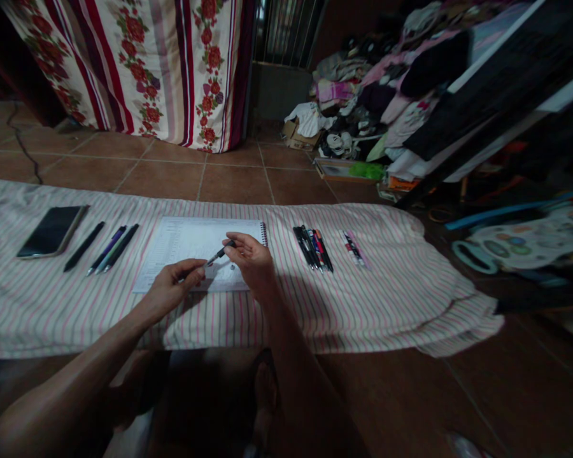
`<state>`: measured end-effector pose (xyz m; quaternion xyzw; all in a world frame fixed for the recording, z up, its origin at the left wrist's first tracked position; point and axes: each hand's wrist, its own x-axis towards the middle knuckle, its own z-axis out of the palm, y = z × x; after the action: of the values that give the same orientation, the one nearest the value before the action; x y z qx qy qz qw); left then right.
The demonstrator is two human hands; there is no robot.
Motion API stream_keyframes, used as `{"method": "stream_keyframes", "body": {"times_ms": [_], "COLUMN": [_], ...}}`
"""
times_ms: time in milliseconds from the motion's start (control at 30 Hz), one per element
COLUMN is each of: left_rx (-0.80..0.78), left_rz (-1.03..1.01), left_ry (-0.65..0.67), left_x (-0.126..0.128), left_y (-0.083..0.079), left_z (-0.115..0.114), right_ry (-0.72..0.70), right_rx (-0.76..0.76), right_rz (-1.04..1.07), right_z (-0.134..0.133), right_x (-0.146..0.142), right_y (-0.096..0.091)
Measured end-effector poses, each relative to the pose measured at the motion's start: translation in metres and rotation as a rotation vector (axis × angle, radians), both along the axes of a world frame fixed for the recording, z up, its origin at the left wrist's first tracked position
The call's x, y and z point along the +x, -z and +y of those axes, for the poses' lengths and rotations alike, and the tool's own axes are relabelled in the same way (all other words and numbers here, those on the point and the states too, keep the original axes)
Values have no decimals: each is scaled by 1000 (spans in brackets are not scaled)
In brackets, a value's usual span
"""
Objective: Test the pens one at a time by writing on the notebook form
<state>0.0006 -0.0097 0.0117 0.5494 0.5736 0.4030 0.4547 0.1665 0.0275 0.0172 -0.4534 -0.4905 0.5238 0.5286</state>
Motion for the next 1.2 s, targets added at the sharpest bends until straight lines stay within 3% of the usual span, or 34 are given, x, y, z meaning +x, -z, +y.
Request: {"method": "stream_keyframes", "body": {"times_ms": [433, 1200], "left_rx": [10, -12], "left_rz": [-1, -30], "left_ry": [60, 49], "left_x": [-4, -6], "left_y": [1, 2], "left_z": [1, 3], "right_ry": [-9, -40], "right_rx": [15, -10], "right_rz": [-11, -8], "right_z": [-1, -4], "right_x": [-1, -4], "right_y": [0, 0]}}
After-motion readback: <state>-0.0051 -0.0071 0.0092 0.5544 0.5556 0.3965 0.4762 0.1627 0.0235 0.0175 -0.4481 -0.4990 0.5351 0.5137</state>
